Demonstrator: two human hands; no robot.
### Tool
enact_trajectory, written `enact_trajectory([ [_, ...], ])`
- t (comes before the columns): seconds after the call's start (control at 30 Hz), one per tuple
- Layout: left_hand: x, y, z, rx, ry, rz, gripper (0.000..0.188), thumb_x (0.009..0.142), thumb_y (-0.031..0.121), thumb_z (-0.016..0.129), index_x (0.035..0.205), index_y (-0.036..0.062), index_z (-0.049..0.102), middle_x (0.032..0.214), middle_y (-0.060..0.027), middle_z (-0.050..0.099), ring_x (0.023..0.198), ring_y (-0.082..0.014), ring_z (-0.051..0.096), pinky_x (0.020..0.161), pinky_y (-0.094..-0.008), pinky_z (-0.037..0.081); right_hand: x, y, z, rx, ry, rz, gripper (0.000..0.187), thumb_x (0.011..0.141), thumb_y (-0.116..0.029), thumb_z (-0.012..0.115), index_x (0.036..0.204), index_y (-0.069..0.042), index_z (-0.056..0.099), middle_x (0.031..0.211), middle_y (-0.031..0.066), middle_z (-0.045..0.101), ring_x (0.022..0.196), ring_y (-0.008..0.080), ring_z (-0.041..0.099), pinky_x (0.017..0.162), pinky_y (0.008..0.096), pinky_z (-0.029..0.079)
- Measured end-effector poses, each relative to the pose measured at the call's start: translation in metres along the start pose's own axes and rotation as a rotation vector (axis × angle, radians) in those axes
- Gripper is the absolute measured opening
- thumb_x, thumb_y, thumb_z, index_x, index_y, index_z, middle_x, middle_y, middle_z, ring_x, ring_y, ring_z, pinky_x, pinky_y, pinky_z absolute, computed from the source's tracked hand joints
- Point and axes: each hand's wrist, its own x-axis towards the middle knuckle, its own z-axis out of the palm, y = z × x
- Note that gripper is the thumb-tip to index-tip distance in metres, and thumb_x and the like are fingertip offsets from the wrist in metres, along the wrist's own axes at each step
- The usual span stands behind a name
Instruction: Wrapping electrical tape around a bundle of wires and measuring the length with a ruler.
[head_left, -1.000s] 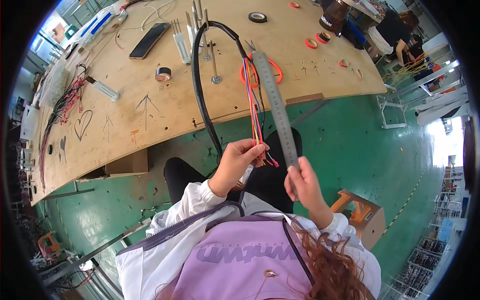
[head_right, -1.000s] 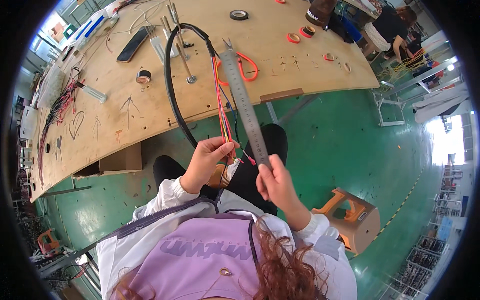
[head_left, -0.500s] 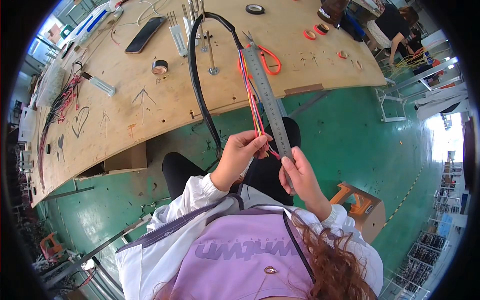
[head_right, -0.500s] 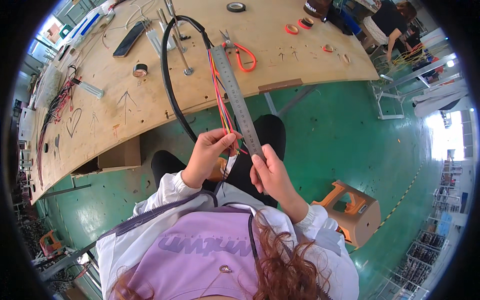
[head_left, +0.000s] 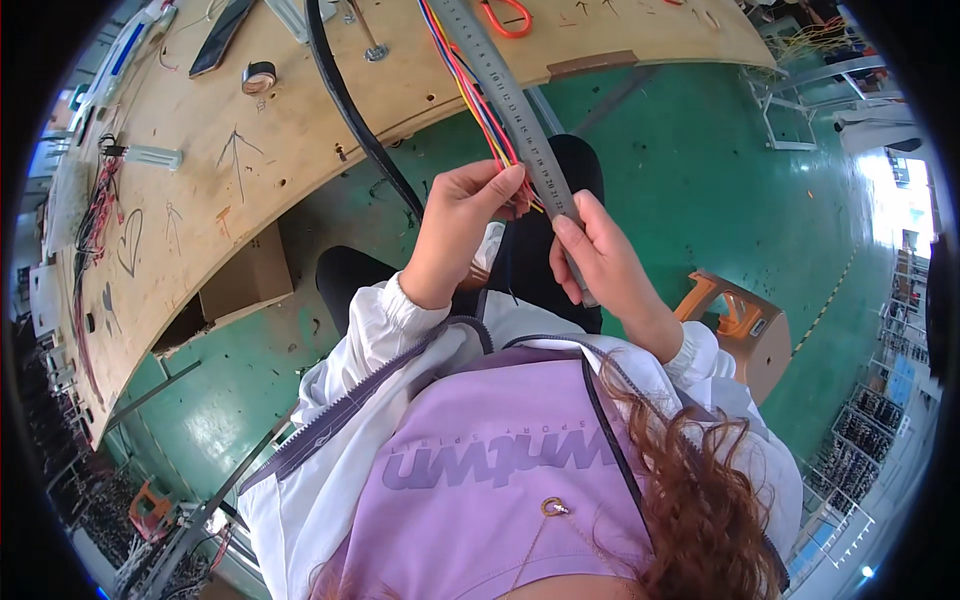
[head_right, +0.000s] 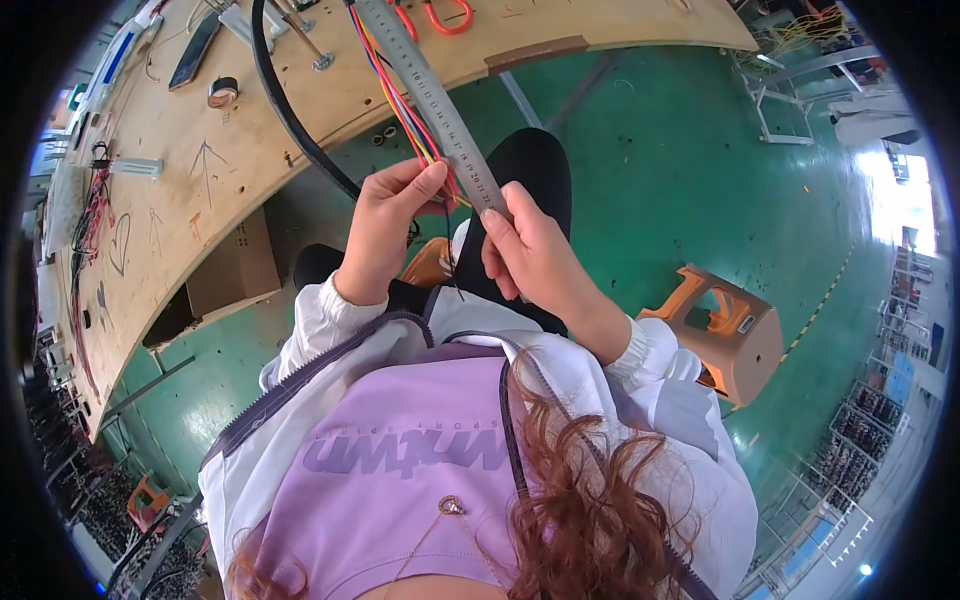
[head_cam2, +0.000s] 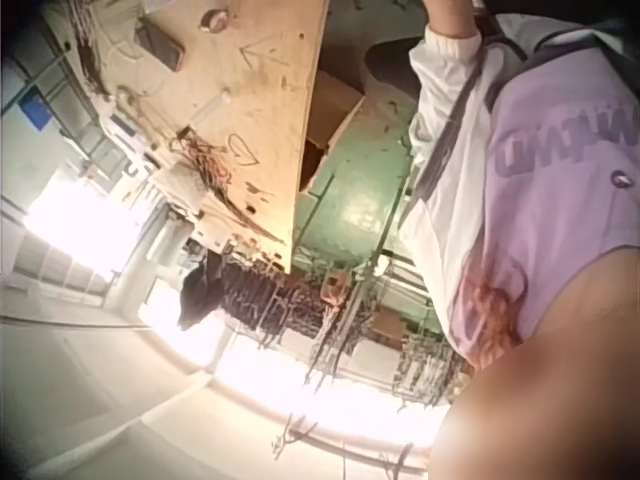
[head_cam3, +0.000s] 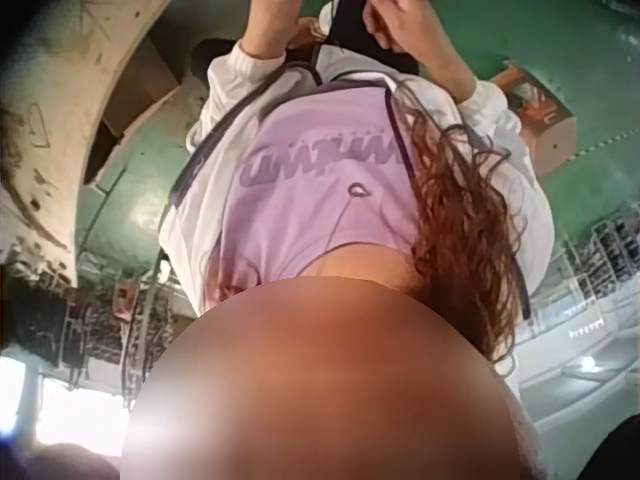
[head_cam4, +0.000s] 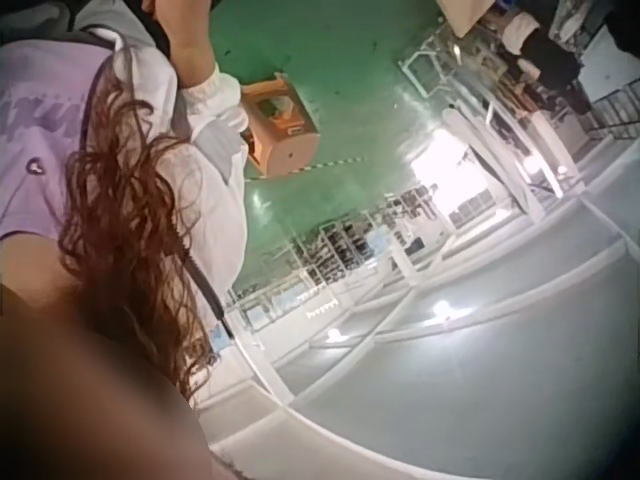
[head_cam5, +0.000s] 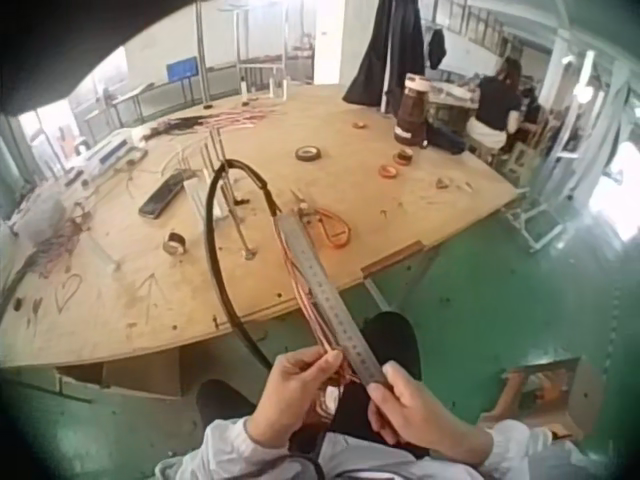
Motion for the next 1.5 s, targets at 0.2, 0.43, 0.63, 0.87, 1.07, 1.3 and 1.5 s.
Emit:
enact_trajectory([
  [0.2,0.002,-0.004,0.0,0.078,0.039,0.031,0.022,0.086,0.018,0.056,0.081,-0.0014,0.063,0.072,-0.0007,0.058,0.065,-0.0068,0.049,0.061,-0.0213,0.04,-0.002,0.0,0.004,-0.015,0.005,0.003,0.013,0.095,-0.018,0.034,0.09,-0.006,0.037,0.055,0.0041,0.049,0.035,0.0078,0.041,0.034,0.0186,0.031],
  [0.43,0.002,-0.004,-0.002,0.064,0.02,0.013,0.023,0.086,0.019,0.056,0.08,-0.0016,0.063,0.067,0.0,0.055,0.062,-0.007,0.045,0.06,-0.0215,0.037,-0.001,-0.001,0.006,-0.017,-0.001,0.01,0.013,0.095,-0.018,0.034,0.09,-0.006,0.036,0.055,0.0039,0.048,0.035,0.008,0.04,0.034,0.0187,0.031],
  [0.63,0.001,-0.002,-0.001,0.029,0.011,-0.034,0.025,0.087,0.021,0.055,0.081,-0.002,0.063,0.07,-0.0008,0.058,0.064,-0.0077,0.048,0.062,-0.0217,0.04,0.0,0.001,0.006,0.005,0.011,0.0,0.014,0.094,-0.016,0.036,0.085,-0.006,0.034,0.053,0.0028,0.048,0.035,0.0074,0.042,0.033,0.0208,0.031],
  [0.87,-0.001,-0.006,-0.002,-0.178,-0.002,-0.129,0.023,0.088,0.021,0.054,0.085,0.0006,0.063,0.075,-0.001,0.059,0.067,-0.0096,0.052,0.068,-0.024,0.043,0.001,0.0,0.008,-0.006,-0.003,-0.006,0.013,0.094,-0.017,0.034,0.089,-0.006,0.036,0.054,0.0039,0.048,0.035,0.0079,0.041,0.035,0.0184,0.03],
  [1.07,0.0,0.002,-0.006,-0.211,-0.122,-0.217,0.021,0.088,0.022,0.051,0.088,0.0045,0.063,0.08,-0.0006,0.058,0.078,-0.0104,0.052,0.077,-0.0268,0.04,0.001,0.002,0.007,-0.011,0.011,-0.015,0.013,0.094,-0.018,0.034,0.089,-0.006,0.036,0.054,0.004,0.047,0.035,0.0078,0.04,0.034,0.0184,0.03],
  [1.3,0.002,0.004,-0.009,-0.256,-0.143,-0.317,0.02,0.087,0.023,0.051,0.092,0.0069,0.062,0.085,-0.0009,0.058,0.083,-0.012,0.052,0.08,-0.0293,0.038,0.0,0.002,0.008,-0.019,0.02,-0.022,0.013,0.094,-0.018,0.035,0.089,-0.006,0.036,0.054,0.0039,0.047,0.035,0.0078,0.04,0.034,0.0183,0.03],
  [1.5,-0.002,0.003,-0.007,-0.309,-0.182,-0.357,0.032,0.092,0.024,0.04,0.112,0.0028,0.053,0.112,-0.0098,0.056,0.102,-0.0195,0.051,0.094,-0.0393,0.034,-0.003,-0.001,0.012,-0.024,0.023,-0.013,0.013,0.094,-0.018,0.034,0.091,-0.006,0.036,0.054,0.0038,0.047,0.035,0.0077,0.04,0.034,0.0184,0.03],
])
